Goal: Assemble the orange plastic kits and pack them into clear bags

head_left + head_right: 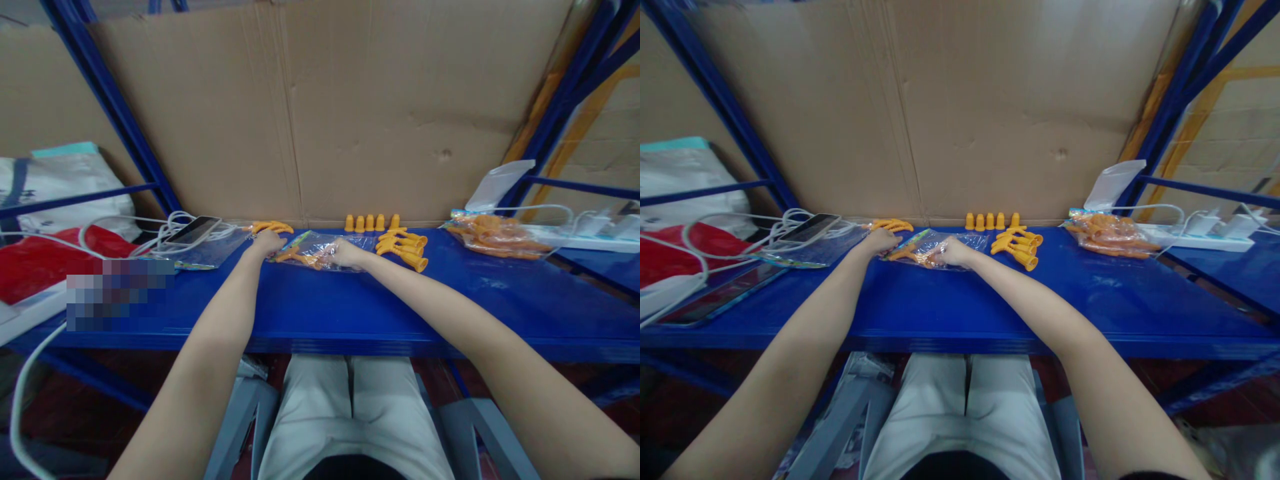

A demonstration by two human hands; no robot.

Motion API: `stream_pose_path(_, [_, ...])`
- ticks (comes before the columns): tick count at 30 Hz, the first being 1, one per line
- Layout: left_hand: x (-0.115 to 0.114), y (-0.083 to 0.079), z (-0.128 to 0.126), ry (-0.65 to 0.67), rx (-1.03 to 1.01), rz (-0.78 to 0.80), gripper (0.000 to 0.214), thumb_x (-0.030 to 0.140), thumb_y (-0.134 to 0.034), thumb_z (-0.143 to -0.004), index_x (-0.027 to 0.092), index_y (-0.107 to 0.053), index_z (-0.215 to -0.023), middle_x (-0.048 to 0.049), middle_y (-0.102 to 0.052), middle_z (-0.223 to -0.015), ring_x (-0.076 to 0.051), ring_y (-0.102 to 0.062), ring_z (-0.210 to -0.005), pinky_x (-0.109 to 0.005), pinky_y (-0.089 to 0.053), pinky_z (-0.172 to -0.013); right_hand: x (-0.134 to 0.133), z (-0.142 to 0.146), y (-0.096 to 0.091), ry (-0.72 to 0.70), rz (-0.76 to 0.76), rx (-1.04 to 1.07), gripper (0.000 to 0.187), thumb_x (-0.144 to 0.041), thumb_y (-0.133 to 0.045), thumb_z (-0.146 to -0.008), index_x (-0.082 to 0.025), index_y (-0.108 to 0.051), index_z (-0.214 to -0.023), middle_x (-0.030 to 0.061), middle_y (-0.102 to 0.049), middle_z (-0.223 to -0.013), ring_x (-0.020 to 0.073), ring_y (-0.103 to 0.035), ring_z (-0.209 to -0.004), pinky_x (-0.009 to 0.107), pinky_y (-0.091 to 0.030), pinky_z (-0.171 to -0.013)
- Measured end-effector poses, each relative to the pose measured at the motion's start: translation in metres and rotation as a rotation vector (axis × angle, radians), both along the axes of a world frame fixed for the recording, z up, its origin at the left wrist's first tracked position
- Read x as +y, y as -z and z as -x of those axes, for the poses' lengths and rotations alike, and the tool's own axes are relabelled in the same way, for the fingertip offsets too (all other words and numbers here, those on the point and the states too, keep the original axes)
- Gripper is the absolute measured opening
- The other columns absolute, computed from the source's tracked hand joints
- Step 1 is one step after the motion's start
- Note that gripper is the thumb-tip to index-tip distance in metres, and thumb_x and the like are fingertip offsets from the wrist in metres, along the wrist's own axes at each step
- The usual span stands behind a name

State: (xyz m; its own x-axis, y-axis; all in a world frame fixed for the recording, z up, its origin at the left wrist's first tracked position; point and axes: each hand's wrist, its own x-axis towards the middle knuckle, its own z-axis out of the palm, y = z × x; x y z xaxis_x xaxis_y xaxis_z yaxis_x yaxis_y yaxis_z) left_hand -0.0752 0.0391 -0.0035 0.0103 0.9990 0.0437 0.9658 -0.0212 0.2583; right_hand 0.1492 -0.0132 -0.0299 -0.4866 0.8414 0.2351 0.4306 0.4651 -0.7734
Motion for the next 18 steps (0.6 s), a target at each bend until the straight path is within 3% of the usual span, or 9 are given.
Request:
stream_pose_path(4, [-0.016,-0.007,-0.013,0.082,0.003,-0.021,0.038,0.046,-0.049,-0.085,0.017,-0.065,-0.068,-0.0034,-0.059,-0.059,-0.016,-0.057,-0.059,-0.023,-0.042,-0.056,-0.001,-0.007,-0.004,-0.036,-0.014,-0.015,0.018,-0.008,-0.058,-0.072,-0.011,-0.075,-0.074,-0.0025,-0.061,-0.054,0.0083,-0.046,-0.052,0.02,-0.038,-0.054])
stream_pose_path(11, [-0.037,-0.024,-0.027,0.337,-0.112,-0.008,0.04,0.049,-0.06,-0.078,0.021,-0.071,-0.104,-0.0026,-0.072,-0.091,-0.019,-0.063,-0.086,-0.022,-0.045,-0.072,-0.005,-0.007,-0.006,0.037,0.052,0.03,0.018,-0.003,-0.057,-0.072,-0.012,-0.072,-0.067,-0.0025,-0.058,-0.05,0.0083,-0.048,-0.051,0.019,-0.041,-0.054])
stream_pose_path(18, [-0.036,-0.026,-0.029,0.484,-0.094,0.071,0.038,0.041,-0.068,-0.072,0.024,-0.074,-0.105,-0.0005,-0.072,-0.088,-0.017,-0.064,-0.084,-0.023,-0.044,-0.074,-0.006,-0.007,-0.006,-0.004,0.105,0.067,0.014,-0.008,-0.06,-0.074,-0.013,-0.073,-0.071,-0.0026,-0.06,-0.053,0.0079,-0.049,-0.051,0.02,-0.043,-0.054])
